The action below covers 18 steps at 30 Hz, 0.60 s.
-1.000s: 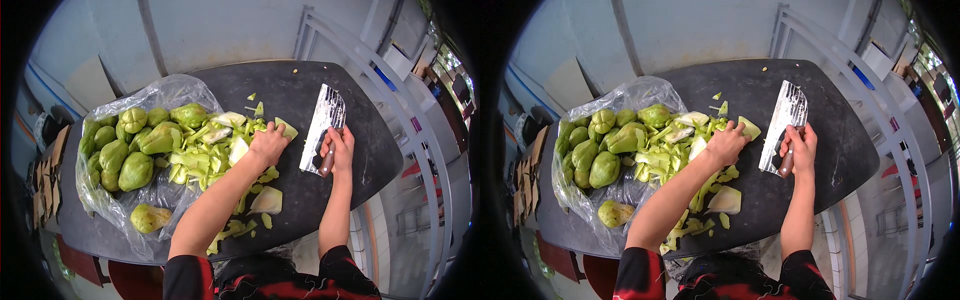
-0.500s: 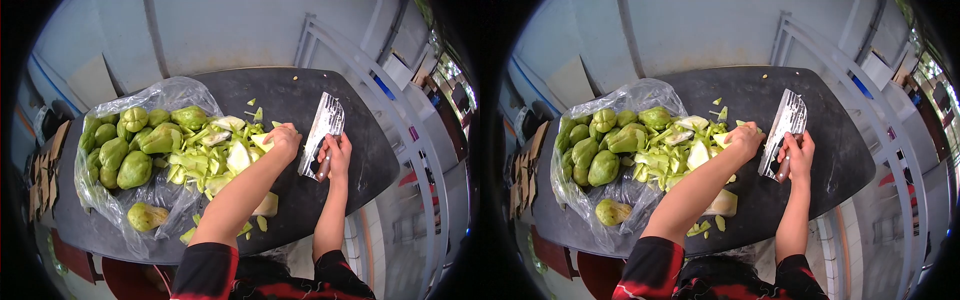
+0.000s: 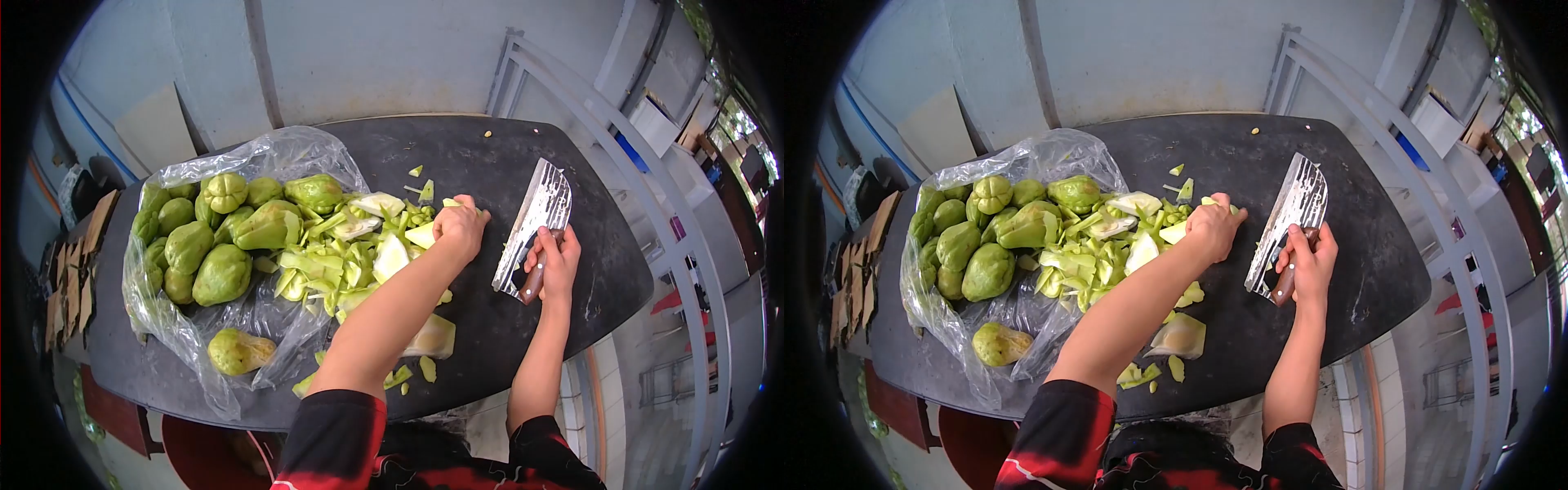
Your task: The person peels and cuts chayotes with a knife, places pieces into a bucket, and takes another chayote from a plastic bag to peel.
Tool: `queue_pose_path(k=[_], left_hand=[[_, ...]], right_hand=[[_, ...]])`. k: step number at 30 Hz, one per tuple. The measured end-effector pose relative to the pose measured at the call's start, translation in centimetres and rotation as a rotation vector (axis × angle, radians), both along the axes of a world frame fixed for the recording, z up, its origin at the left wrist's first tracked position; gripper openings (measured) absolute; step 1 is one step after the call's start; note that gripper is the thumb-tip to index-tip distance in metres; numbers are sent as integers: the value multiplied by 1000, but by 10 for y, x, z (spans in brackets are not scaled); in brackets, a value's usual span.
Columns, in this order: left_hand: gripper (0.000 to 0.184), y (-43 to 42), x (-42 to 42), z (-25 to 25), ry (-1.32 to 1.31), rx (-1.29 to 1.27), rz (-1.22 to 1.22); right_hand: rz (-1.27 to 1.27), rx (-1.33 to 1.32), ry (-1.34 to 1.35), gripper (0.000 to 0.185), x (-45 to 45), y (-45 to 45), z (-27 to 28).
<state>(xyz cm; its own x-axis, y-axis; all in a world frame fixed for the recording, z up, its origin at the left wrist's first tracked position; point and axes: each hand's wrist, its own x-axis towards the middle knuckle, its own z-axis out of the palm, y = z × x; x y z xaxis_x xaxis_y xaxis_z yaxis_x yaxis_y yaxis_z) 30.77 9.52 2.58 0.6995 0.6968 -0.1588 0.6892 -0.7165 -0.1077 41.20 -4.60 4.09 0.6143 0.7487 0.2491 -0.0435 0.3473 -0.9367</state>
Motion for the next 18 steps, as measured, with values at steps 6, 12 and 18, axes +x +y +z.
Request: queue_pose_path(k=[6,12,18], left_hand=[[70,13,7,-4,-82,-39,-1],[52,17,5,-11,-67,-38,-44],[42,2,-9,-7,7,36,-52]], right_hand=[[-10,15,-15,12,3,-1,0],[-10,21,-47,13,1,-1,0],[1,12,-74,12,1,0,-4]])
